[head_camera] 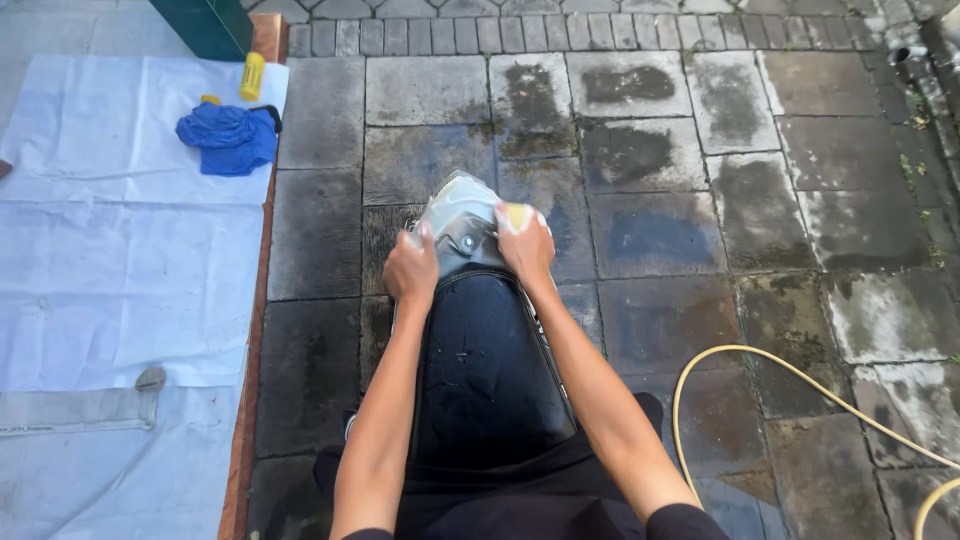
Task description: The person scrubs the front fairing of a motorcycle with a soapy sponge. They use both hands to apply the sponge to the surface, cleaning the area around the headlight and the lower front section.
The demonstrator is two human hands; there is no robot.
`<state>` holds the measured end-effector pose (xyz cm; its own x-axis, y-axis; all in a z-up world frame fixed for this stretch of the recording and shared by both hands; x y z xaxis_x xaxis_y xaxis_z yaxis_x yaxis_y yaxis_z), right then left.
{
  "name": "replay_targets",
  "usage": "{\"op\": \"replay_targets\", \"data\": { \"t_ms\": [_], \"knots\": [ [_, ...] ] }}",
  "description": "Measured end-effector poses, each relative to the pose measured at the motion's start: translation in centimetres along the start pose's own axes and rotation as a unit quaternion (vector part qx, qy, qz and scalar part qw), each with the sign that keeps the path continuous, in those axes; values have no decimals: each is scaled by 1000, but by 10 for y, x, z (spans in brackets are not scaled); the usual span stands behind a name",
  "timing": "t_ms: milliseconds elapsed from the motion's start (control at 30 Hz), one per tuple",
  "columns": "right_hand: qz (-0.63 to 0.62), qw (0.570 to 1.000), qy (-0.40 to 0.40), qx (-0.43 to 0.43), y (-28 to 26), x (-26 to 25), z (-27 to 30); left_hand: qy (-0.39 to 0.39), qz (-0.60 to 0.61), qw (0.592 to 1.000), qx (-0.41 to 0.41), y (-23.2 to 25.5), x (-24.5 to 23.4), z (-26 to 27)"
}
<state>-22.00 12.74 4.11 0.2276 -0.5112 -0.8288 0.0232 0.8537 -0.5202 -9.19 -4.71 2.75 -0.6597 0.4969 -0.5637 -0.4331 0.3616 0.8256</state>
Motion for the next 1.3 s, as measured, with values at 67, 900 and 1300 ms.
{"op": "replay_targets", "data": {
  "t_ms": [67,900,1300],
  "knots": [
    [54,998,27,-33,-26,14,-26,0,-39,998,40,9,18,-29],
    [25,991,128,-21,46,13,8,16,-12,999,-50,-12,5,6],
    [-29,993,104,45,129,22,56,-16,117,991,-63,-67,-30,72]
  ]
}}
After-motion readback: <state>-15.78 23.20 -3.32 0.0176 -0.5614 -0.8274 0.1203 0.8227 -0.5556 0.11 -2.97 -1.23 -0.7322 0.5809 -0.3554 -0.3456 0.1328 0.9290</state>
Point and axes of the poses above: each hand's wrist, its own z-axis away from the middle knuckle, its own x-axis out of the palm, y = z × x, the point moved 4 cm from there along -z, towards the middle knuckle, and after that the axes turned 12 degrees about z, right-handed, at the moved point
